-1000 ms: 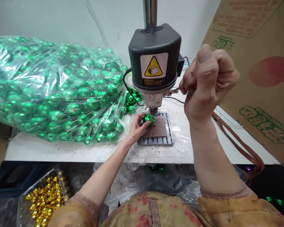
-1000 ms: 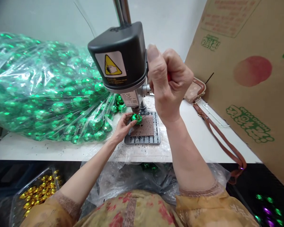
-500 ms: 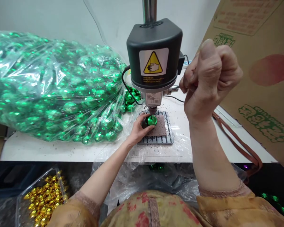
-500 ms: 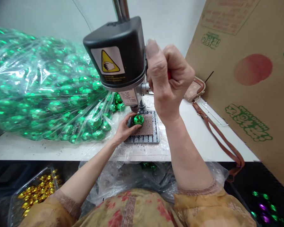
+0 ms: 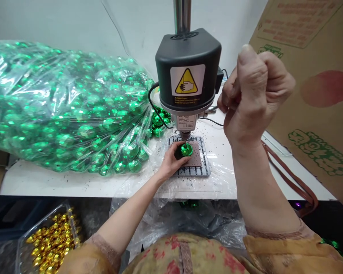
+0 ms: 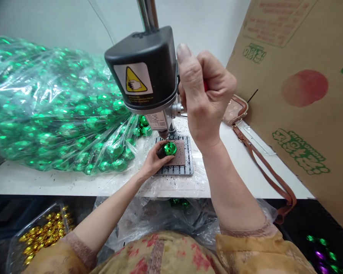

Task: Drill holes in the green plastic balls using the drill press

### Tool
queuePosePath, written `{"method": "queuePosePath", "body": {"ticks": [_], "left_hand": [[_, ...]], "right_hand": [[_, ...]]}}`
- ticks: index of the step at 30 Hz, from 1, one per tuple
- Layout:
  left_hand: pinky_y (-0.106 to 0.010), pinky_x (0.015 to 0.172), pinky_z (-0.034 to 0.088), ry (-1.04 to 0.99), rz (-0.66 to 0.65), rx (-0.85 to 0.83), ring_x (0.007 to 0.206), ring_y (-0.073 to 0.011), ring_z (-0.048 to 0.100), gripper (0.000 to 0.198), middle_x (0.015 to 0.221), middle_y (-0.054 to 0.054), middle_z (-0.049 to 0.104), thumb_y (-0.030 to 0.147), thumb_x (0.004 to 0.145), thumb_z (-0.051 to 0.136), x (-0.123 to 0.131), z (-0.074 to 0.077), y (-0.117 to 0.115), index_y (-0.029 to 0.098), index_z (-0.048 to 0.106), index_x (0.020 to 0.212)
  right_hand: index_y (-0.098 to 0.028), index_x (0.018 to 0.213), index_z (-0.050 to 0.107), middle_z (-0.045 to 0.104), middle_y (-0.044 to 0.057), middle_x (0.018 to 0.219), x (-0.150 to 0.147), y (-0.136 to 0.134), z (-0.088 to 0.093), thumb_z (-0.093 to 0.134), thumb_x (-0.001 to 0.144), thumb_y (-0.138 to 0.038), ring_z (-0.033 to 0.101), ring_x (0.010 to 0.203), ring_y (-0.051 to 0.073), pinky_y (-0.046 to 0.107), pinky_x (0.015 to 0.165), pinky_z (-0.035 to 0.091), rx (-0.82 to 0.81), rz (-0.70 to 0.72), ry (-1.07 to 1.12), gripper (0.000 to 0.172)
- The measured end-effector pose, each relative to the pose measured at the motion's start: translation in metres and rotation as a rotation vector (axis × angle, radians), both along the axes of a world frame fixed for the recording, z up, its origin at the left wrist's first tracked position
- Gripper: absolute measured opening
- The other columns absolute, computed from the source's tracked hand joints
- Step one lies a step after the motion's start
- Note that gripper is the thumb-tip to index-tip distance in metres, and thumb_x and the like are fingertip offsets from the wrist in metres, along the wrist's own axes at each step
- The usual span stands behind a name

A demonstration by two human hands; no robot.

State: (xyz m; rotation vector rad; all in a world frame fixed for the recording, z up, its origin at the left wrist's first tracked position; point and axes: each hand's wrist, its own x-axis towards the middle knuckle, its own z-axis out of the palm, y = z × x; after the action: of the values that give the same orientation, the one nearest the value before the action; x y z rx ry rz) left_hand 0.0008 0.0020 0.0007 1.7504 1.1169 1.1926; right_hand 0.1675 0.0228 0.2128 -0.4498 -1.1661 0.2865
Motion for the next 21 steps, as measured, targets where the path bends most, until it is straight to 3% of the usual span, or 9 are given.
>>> {"method": "queuePosePath", "body": {"ticks": [5,12,21], "left_hand": [[-0.047,0.109,0.053,-0.007,-0.005,-0.014,0.121,-0.0292,0.068,0.056,0.129,-0.010,0.072,0.036,0.084,0.085,-0.001,0.001,-0.002,0.022,0.063,0.133],[-0.049,0.110,0.052,-0.010,-0.004,-0.019,0.121,-0.0301,0.067,0.055,0.129,-0.010,0.071,0.034,0.083,0.085,0.000,-0.001,-0.002,0.022,0.063,0.132],[-0.046,0.108,0.052,-0.016,-0.016,-0.037,0.121,-0.0294,0.067,0.055,0.129,-0.010,0.071,0.035,0.083,0.084,0.000,0.003,-0.004,0.023,0.062,0.132]], "right_hand": [[-0.024,0.060,0.029,0.033,-0.008,0.050,0.000,-0.005,-0.005,0.065,0.095,-0.053,0.030,0.041,0.004,0.025,0.042,0.027,0.006,-0.042,-0.010,0.058],[-0.021,0.057,0.024,0.025,-0.006,0.048,-0.003,-0.016,-0.030,0.064,0.095,-0.024,0.026,0.042,0.006,0.032,0.048,0.026,0.126,-0.045,0.048,0.055],[-0.019,0.061,0.015,0.021,-0.006,0.051,-0.006,-0.014,-0.046,0.063,0.094,-0.024,0.025,0.043,0.005,0.031,0.048,0.018,0.227,-0.122,0.054,0.059]]}}
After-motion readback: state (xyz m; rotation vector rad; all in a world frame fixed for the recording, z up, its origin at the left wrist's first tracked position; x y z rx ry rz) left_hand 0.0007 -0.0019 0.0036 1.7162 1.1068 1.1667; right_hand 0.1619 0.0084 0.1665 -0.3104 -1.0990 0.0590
